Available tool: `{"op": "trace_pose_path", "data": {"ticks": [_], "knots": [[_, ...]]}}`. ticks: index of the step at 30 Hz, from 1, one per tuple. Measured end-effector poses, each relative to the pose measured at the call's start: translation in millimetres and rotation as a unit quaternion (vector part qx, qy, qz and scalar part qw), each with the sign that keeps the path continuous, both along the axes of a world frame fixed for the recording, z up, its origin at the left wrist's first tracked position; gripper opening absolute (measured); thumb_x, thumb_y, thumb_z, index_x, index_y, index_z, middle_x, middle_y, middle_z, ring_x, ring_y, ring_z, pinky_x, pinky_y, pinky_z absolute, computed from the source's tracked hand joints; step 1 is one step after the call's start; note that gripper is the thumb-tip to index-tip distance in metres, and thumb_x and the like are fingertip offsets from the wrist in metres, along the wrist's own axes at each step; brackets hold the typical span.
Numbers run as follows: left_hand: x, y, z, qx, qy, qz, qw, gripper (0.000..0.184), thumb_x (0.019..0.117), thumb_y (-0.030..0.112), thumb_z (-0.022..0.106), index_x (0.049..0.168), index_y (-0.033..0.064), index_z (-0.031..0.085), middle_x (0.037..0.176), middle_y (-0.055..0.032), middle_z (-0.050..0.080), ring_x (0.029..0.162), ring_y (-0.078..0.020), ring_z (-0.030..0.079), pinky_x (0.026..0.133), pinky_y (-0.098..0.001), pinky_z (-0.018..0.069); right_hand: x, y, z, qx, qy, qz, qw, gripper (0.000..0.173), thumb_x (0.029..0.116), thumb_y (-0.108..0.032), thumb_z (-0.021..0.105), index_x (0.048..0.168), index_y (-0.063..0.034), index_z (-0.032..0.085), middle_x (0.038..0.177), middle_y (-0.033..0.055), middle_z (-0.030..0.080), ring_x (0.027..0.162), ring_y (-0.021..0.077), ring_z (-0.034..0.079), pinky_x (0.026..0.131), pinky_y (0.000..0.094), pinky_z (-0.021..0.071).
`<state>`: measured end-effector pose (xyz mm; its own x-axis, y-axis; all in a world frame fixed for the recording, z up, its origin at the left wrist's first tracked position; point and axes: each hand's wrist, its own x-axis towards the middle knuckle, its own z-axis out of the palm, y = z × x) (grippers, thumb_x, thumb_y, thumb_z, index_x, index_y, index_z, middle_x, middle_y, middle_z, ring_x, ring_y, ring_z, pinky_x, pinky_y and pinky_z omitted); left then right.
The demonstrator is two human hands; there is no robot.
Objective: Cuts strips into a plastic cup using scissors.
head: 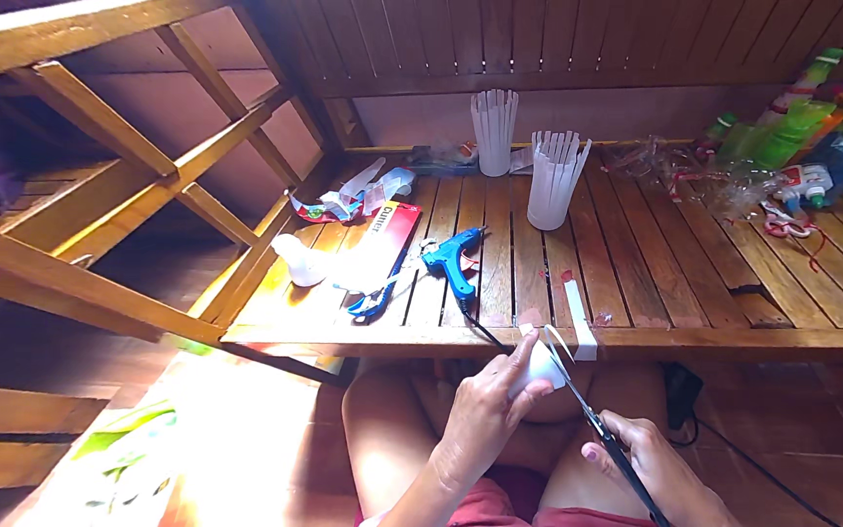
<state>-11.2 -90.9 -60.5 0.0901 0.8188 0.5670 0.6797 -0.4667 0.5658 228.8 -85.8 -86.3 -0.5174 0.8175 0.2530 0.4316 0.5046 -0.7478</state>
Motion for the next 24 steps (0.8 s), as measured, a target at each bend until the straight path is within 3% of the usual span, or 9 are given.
{"op": "trace_pose_path", "data": {"ticks": [13,15,16,17,19,20,21,24], "knots": [[-3,0,-1,0.012,0.027,0.014,0.999,0.055,0.1019,0.044,0.054,0.140,0.0042,0.062,0.090,-0.0118,0.071,0.070,-0.0184,0.067,0.063,-0.0303,0.0560,0,1,-5,0.027,0.012,0.001,1.000,0.058,0.0970,-0.055,0.056,0.070,-0.0034,0.057,0.051,-0.0012,0.041,0.045,-0.0013,0.038,0.044,0.0140,0.0299],[-3,0,0,0.003,-0.003,0.001,1.000,0.055,0.1010,0.041,0.057,0.141,0.0030,0.061,0.097,-0.0131,0.072,0.077,-0.0169,0.069,0.071,-0.0283,0.0571,0,1,-6,0.024,0.016,0.001,1.000,0.058,0.0966,-0.055,0.056,0.070,-0.0033,0.057,0.051,-0.0014,0.041,0.046,-0.0018,0.038,0.045,0.0138,0.0298],[-4,-2,2,-0.024,-0.042,-0.017,0.999,0.055,0.1010,0.037,0.059,0.142,0.0012,0.059,0.107,-0.0135,0.074,0.084,-0.0134,0.070,0.079,-0.0253,0.0571,-1,1,-6,0.024,0.023,0.001,0.999,0.059,0.0965,-0.055,0.057,0.070,-0.0027,0.057,0.052,-0.0012,0.042,0.046,-0.0019,0.038,0.045,0.0136,0.0300],[-4,-4,6,-0.065,-0.101,-0.037,0.992,0.055,0.1011,0.033,0.060,0.144,-0.0013,0.055,0.113,-0.0111,0.074,0.084,-0.0066,0.070,0.078,-0.0200,0.0566,-1,0,-6,0.026,0.031,0.002,0.999,0.058,0.0964,-0.054,0.057,0.071,-0.0022,0.058,0.052,-0.0010,0.042,0.046,-0.0024,0.038,0.045,0.0131,0.0297],[-3,-6,15,-0.164,-0.227,-0.065,0.958,0.056,0.1036,0.029,0.057,0.149,-0.0017,0.046,0.091,-0.0002,0.069,0.056,0.0025,0.056,0.050,-0.0144,0.0498,-2,0,-7,0.030,0.037,0.005,0.999,0.058,0.0965,-0.054,0.057,0.071,-0.0020,0.057,0.052,-0.0012,0.042,0.047,-0.0029,0.037,0.045,0.0125,0.0289],[-3,-7,17,-0.196,-0.255,-0.074,0.944,0.055,0.1047,0.029,0.054,0.150,-0.0011,0.045,0.086,0.0015,0.067,0.052,0.0032,0.052,0.046,-0.0142,0.0466,-2,0,-7,0.029,0.034,0.009,0.999,0.058,0.0963,-0.054,0.057,0.072,-0.0019,0.057,0.053,-0.0009,0.042,0.047,-0.0025,0.037,0.045,0.0127,0.0293],[-3,-6,16,-0.206,-0.255,-0.075,0.942,0.053,0.1047,0.029,0.054,0.148,-0.0006,0.048,0.088,0.0008,0.068,0.056,0.0038,0.051,0.050,-0.0139,0.0453,-1,0,-6,0.024,0.025,0.013,0.999,0.059,0.0956,-0.056,0.057,0.073,-0.0014,0.058,0.053,0.0000,0.044,0.047,-0.0012,0.039,0.046,0.0137,0.0303],[-5,-5,9,-0.159,-0.169,-0.069,0.970,0.054,0.1042,0.033,0.055,0.147,0.0006,0.052,0.115,-0.0084,0.072,0.087,0.0006,0.065,0.081,-0.0173,0.0526,3,1,0,-0.021,-0.027,0.023,0.999,0.065,0.0930,-0.062,0.055,0.079,0.0008,0.062,0.058,0.0038,0.050,0.051,0.0057,0.045,0.048,0.0207,0.0361]]}}
